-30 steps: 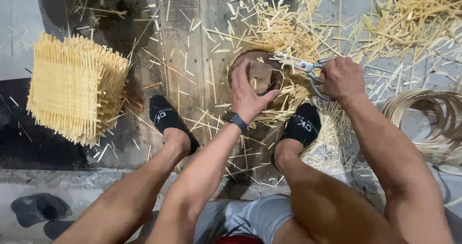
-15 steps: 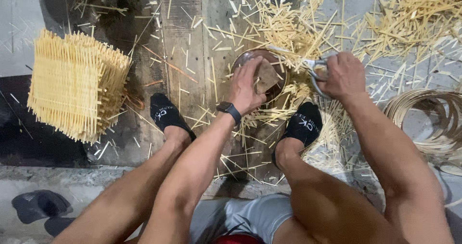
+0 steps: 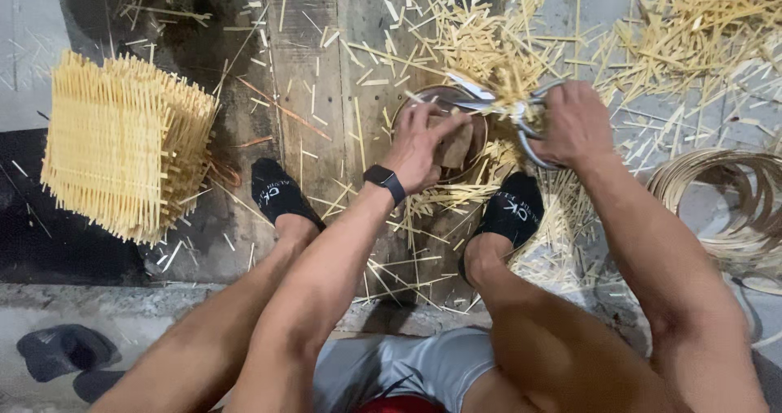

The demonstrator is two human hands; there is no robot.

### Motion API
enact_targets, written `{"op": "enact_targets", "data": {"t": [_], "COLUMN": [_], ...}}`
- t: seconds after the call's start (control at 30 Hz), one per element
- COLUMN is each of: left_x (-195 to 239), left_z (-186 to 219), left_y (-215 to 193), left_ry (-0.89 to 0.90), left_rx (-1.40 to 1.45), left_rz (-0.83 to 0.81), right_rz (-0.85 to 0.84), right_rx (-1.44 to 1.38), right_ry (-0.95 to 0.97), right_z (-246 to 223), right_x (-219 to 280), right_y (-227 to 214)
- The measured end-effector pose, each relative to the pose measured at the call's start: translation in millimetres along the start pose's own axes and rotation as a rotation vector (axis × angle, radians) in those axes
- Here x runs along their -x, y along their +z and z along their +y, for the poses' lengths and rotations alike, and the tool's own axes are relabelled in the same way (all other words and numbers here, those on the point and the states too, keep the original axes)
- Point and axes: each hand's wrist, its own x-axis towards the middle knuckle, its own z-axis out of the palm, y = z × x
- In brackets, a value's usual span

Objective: The person sits on the floor and weaves bamboo strips into a circular mat using a wooden mold and shears. They repeatedly place a bamboo ring on the mat, trim excess strips with shears, and adjust the weave.

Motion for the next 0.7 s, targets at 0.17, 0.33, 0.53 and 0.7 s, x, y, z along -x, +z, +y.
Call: {"op": "enact_targets", "data": {"t": [0.17, 0.33, 0.53, 0.7], "left_x": [-3.9, -10.5, -47.3, -81.6], "left_z": [-4.9, -27.7, -71.4, -62.0], "left_y": [-10.1, -5.5, 27.3, 65.0], "left_ry": [0.135, -0.071, -0.626, -0.666], "left_rx": [-0.058, 0.153, 0.36, 0.488], "left_rz": [-0.058, 0.047, 0.264, 0.287], "right_rz": [-0.313, -0.291, 0.051, -0.214], "right_rx": [-0.235, -0.462, -0.323, -1.382], "right_ry": [0.202, 0.61, 0.759, 0.512], "right_z": [-6.4, 19.3, 10.8, -41.6], "right_x": [-2.8, 22.4, 33.1, 15.5], "right_y": [-16.8, 0.3, 25.2, 30.1]}}
